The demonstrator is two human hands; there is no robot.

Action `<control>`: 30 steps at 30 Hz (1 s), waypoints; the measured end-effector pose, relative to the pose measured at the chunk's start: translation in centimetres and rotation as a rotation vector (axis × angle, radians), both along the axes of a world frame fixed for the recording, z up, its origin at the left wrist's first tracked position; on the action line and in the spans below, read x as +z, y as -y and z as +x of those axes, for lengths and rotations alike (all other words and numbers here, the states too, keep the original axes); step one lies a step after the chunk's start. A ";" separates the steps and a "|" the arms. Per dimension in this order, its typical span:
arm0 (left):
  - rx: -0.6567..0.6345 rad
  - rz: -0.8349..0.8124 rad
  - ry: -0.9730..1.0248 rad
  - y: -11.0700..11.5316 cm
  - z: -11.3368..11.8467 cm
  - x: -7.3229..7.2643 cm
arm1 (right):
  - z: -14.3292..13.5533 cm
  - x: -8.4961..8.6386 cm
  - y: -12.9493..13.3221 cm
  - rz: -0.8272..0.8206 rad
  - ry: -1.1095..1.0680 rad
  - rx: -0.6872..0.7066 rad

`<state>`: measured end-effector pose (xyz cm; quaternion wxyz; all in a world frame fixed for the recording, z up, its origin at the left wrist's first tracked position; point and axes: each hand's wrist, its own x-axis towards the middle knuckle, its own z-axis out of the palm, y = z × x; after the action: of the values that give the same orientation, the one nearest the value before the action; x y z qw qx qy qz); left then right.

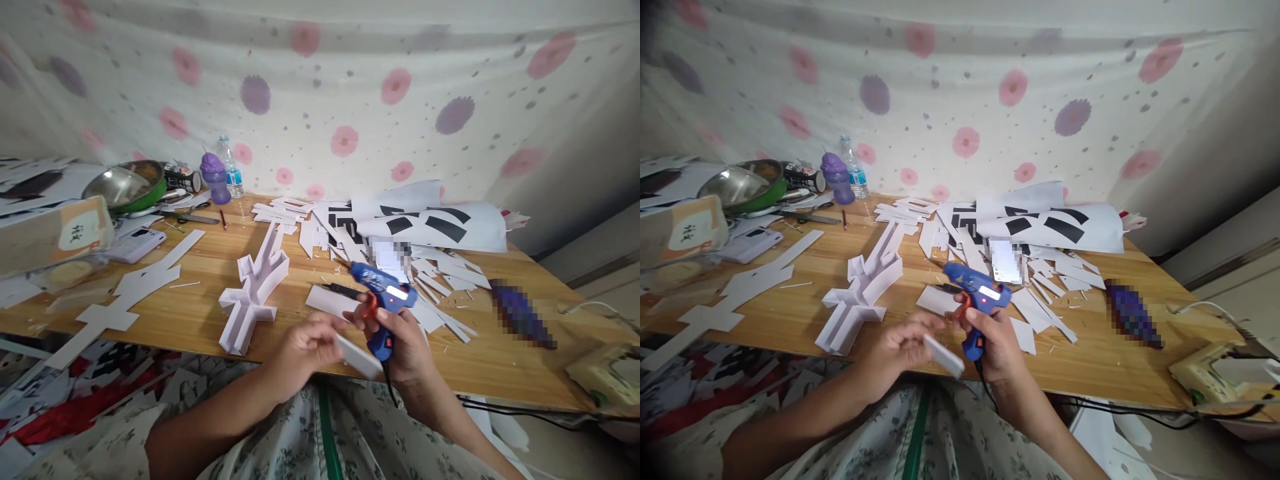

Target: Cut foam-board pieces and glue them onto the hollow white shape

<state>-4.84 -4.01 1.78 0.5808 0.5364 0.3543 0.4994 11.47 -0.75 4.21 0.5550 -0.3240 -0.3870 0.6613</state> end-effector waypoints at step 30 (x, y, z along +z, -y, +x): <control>0.559 0.419 -0.455 -0.6 -0.9 -1.5 | 4.6 -1.5 3.5 0.113 0.639 0.119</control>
<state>-5.71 -3.42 0.33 0.2079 0.6227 0.4963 0.5680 16.11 -4.26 2.71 0.3831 -0.4604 -0.5959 0.5349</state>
